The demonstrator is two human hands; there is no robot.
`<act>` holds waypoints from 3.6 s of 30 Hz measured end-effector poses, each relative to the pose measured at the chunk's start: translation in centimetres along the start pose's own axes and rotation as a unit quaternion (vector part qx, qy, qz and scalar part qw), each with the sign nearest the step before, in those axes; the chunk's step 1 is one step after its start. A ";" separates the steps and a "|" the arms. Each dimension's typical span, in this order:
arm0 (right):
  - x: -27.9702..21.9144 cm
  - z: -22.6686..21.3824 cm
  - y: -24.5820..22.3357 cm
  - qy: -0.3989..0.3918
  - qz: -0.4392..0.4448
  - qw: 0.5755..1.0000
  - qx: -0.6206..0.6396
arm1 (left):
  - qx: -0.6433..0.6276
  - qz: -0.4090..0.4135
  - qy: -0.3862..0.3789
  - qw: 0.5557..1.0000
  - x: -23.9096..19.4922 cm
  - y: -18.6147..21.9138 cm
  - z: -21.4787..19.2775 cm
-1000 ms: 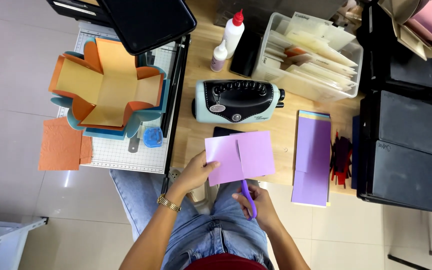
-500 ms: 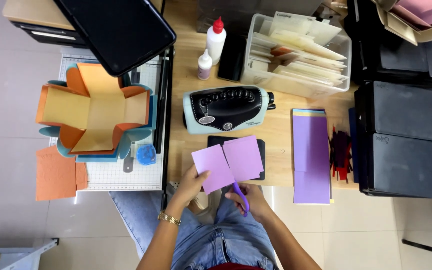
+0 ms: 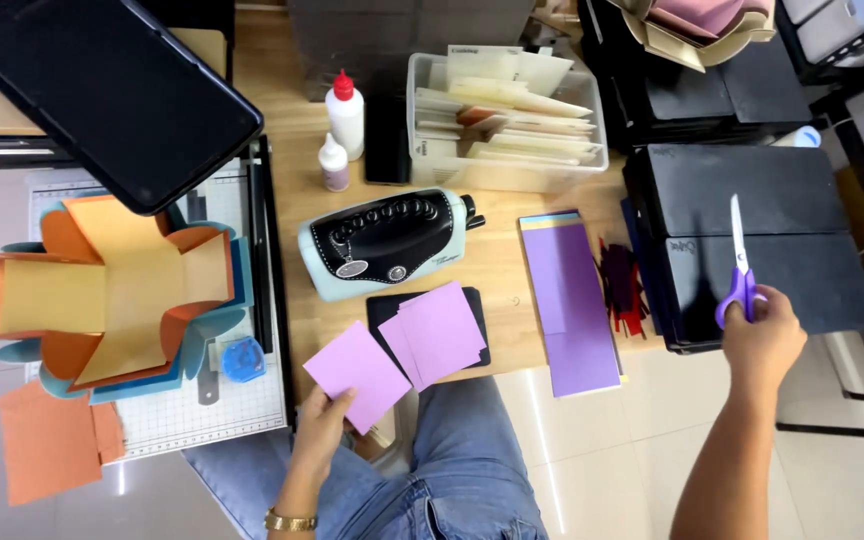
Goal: Selecting, cutting, and organizing colored paper into folders and storage bins
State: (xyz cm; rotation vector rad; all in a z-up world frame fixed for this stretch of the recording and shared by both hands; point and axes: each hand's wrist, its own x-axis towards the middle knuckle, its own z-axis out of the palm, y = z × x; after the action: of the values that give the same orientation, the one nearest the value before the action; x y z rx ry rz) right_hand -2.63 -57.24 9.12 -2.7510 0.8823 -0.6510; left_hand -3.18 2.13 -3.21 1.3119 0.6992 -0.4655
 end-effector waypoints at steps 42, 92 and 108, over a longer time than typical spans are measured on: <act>-20.0 8.1 -24.1 -0.473 -0.280 0.817 0.173 | -0.340 -0.219 -0.041 0.914 1.9 -8.5 9.1; -25.8 12.0 -27.2 -0.322 -0.166 0.807 0.467 | 0.233 0.471 0.113 0.843 0.1 -2.6 6.2; -27.9 14.2 -33.4 -0.565 -0.057 0.676 0.470 | 0.402 0.402 0.222 0.792 -4.2 7.4 -8.6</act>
State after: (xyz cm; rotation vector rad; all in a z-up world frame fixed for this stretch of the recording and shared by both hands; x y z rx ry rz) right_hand 0.54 -13.36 -3.41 -1.6428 -0.0128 0.5236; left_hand -2.93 11.82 4.13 2.4157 0.2228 0.3239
